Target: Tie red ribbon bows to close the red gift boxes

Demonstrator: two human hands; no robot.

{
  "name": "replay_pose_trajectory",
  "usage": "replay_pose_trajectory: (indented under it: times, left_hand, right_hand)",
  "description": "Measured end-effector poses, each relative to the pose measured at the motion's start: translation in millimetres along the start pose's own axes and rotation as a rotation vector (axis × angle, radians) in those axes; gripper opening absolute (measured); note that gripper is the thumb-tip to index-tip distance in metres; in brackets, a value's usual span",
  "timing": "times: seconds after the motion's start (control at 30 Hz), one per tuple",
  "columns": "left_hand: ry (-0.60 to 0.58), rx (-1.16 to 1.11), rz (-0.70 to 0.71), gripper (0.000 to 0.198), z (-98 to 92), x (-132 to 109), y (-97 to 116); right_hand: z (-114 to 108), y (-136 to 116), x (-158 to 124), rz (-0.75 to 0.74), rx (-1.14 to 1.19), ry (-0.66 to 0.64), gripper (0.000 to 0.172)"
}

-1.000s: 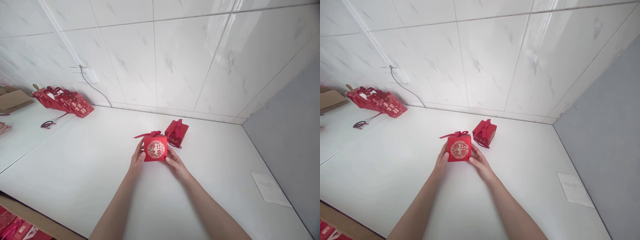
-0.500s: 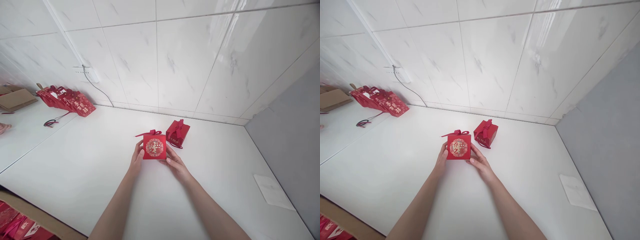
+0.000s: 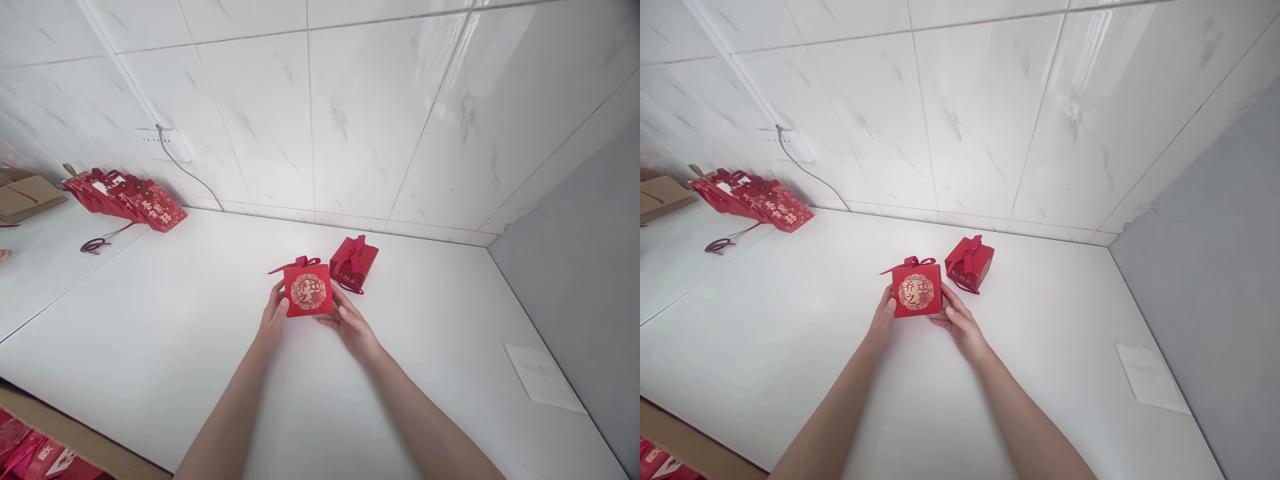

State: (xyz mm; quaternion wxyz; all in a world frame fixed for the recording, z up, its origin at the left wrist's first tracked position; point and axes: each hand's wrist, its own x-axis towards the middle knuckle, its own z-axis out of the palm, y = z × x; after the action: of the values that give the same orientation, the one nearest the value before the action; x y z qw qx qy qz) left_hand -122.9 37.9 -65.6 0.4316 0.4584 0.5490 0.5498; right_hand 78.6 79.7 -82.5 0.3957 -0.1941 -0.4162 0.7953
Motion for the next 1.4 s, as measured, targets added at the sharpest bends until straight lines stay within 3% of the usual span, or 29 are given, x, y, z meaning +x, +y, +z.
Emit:
replay_pose_trajectory:
  times: [0.57,0.8,0.93,1.0,1.07,1.17,1.23,1.33,1.4]
  left_hand:
    - [-0.156,-0.113,0.02,0.065,-4.9,1.7,-8.6]
    - [-0.091,-0.09,0.027,0.062,0.6,-0.2,0.5]
    - [-0.037,-0.023,-0.042,0.052,-1.1,1.3,-0.9]
    - [0.014,-0.015,-0.055,0.051,-1.7,2.2,-5.2]
    - [-0.007,-0.014,-0.009,0.057,-0.5,2.3,-10.1]
    - [-0.115,0.056,0.13,0.094,3.3,2.3,-15.6]
    - [-0.121,0.137,0.174,0.111,4.5,4.7,-17.9]
    - [-0.083,0.171,0.167,0.097,0.8,13.0,-21.0]
    - [-0.059,0.12,0.161,0.085,-3.5,19.1,-22.0]
  right_hand:
    - [-6.8,22.3,8.7,-0.078,0.009,0.117,0.074]
    - [-6.4,19.9,7.1,-0.067,-0.027,0.129,0.082]
    - [-2.6,18.5,6.7,-0.071,-0.032,0.154,0.089]
    - [-0.2,17.8,7.7,-0.087,-0.04,0.161,0.084]
    - [2.1,17.1,9.1,-0.108,-0.051,0.167,0.077]
    - [5.6,16.9,10.0,-0.127,-0.094,0.191,0.07]
    - [8.0,18.5,8.3,-0.126,-0.139,0.206,0.066]
    - [11.8,25.2,2.3,-0.12,-0.284,0.309,0.055]
    - [15.1,29.1,-2.3,-0.212,-0.506,0.437,0.042]
